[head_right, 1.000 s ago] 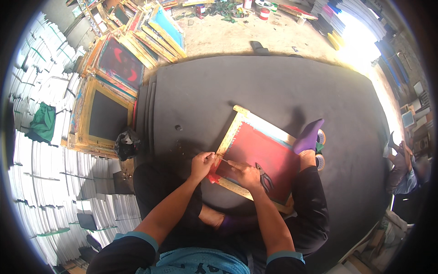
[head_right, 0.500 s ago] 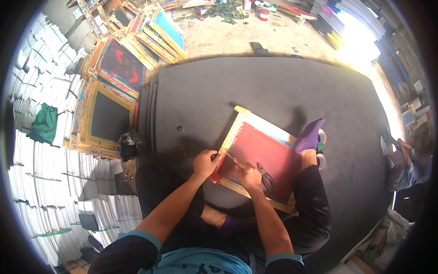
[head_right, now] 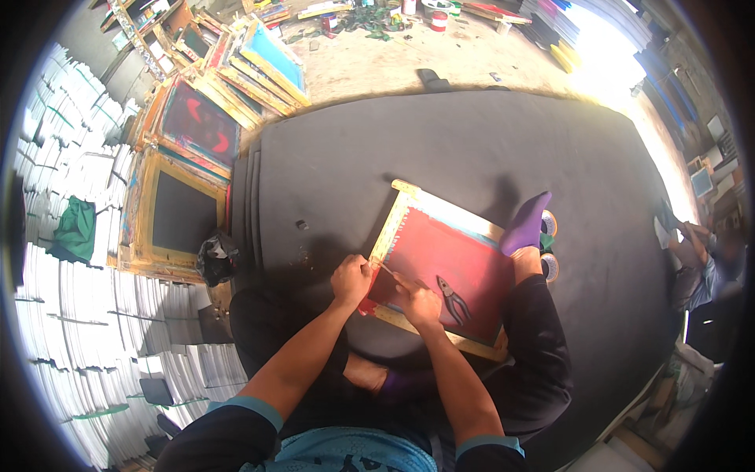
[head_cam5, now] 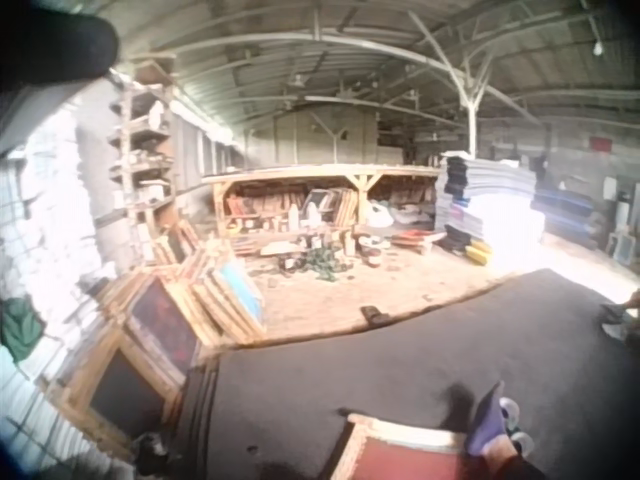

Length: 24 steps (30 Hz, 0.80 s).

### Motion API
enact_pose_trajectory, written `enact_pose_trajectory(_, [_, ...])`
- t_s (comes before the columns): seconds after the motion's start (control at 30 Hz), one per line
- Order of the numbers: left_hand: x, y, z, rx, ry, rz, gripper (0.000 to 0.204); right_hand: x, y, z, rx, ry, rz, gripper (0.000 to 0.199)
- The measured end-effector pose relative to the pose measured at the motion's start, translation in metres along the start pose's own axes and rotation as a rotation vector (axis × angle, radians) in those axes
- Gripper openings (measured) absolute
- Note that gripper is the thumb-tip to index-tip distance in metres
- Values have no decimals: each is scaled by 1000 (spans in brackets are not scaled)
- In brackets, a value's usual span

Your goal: The person sits on the floor and uses a small tool to scrape and clean the edges of a screen printing frame filled with red ink. They repeatedly scrape along the wooden frame's perimeter to remove excess ink or residue.

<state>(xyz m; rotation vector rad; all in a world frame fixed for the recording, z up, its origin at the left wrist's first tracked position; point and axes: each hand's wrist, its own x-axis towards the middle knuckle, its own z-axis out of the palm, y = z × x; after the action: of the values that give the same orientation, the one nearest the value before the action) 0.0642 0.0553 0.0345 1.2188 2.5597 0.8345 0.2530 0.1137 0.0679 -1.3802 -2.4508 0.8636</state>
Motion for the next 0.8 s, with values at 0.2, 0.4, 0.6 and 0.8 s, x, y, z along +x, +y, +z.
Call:
enact_pose_trajectory(0.2, [5,-3,-2,1,-104,-58,19,8,-10,5,-124,-30,-40,34])
enact_pose_trajectory(0.4, [9,-34,-12,129,-197,-187,33,12,-14,8,-126,-22,-74,36])
enact_pose_trajectory(0.6, [21,-66,-35,195,-126,-294,37,9,-15,10,-134,-10,-81,35])
enact_pose_trajectory(0.8, [9,-50,-26,-176,14,50,14,9,-17,10,-158,-9,-77,35])
